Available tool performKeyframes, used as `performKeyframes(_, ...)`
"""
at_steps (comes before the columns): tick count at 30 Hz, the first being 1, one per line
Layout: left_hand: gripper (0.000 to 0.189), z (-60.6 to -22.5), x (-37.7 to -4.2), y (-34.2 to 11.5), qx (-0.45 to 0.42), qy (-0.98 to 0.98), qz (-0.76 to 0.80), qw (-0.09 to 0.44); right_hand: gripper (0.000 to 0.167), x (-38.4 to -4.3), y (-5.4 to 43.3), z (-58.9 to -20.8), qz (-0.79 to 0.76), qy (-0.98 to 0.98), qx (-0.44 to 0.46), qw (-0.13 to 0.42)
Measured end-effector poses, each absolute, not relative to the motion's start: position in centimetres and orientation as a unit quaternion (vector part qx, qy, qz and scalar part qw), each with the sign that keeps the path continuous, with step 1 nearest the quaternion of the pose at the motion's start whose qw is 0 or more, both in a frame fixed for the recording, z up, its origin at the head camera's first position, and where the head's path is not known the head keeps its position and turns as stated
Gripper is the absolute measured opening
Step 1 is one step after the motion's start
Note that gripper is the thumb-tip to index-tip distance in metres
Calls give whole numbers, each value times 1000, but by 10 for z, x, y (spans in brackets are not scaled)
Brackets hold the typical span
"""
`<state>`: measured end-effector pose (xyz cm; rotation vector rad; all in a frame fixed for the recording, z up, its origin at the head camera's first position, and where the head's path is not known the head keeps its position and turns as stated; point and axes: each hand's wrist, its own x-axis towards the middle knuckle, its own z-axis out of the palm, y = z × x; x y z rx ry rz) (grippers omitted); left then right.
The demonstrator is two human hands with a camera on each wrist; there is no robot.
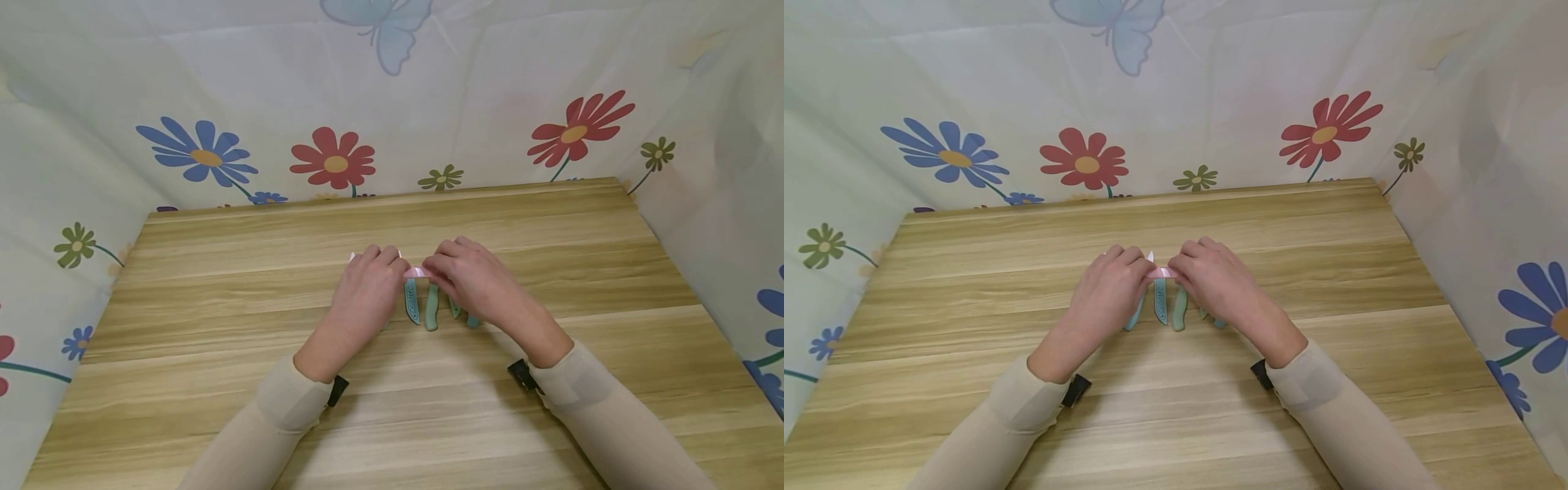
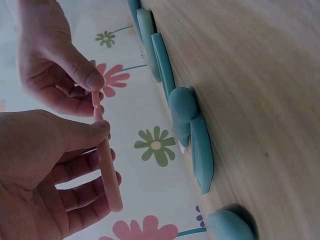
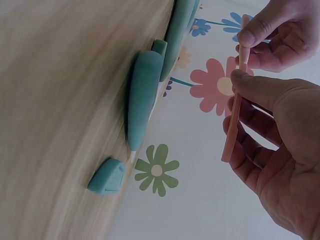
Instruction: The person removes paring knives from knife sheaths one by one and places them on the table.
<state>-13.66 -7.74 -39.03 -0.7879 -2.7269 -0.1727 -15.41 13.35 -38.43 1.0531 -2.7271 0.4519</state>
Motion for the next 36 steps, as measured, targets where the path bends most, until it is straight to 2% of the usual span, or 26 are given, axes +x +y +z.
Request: performKeyframes(36, 18, -390, -139, -82, -270, -949, -62, 152, 18, -157, 137, -385, 156, -915, 359, 99)
